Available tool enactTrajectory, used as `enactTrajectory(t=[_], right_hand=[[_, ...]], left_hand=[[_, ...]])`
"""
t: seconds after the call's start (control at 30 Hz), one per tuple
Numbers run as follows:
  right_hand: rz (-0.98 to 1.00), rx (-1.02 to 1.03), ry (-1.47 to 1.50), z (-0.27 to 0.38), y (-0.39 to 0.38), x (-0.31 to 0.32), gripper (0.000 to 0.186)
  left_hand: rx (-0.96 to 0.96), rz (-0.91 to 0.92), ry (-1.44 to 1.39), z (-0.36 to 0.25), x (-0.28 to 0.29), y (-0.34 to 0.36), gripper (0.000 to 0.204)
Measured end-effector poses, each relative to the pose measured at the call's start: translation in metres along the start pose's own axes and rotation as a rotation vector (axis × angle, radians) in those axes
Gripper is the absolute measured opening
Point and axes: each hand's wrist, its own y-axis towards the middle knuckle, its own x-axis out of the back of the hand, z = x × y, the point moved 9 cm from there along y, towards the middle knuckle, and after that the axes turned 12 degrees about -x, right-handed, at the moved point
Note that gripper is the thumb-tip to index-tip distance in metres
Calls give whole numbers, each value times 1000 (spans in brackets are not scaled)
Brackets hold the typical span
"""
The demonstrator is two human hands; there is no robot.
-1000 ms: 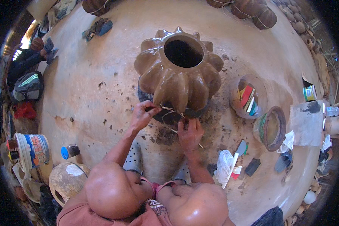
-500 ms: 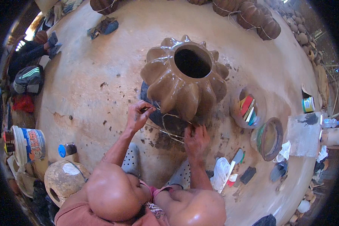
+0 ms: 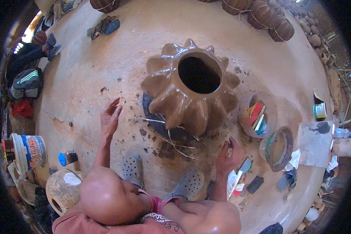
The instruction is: The person wipes the exterior and interior of a clay pot with a cloth, then ties a string around its base and places it among other finished pots.
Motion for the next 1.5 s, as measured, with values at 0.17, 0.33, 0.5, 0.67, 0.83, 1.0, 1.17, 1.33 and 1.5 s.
enactTrajectory(t=[0.17,0.33,0.5,0.67,0.83,1.0,1.17,1.33,1.5], right_hand=[[70,-333,94,-57,14,-14,18],[216,-427,60,-39,44,-20,15],[489,-546,-6,-9,62,8,14],[676,-741,-126,21,44,75,19],[697,-1016,-169,50,11,173,23],[713,-1260,-65,36,2,191,37],[686,-1546,301,7,7,104,53],[730,-1607,492,7,33,3,64],[750,-1739,514,13,46,-63,62]], left_hand=[[117,-18,-77,-6,0,32,31],[137,147,-118,-46,-25,61,26],[361,236,-147,-62,-1,65,27],[751,305,-12,-99,59,22,40],[1036,338,24,-163,118,-10,52],[1151,359,33,-198,120,26,69],[1092,465,-8,-214,55,103,83],[1107,563,-34,-207,-44,155,84],[1217,705,35,-160,-126,168,85]])
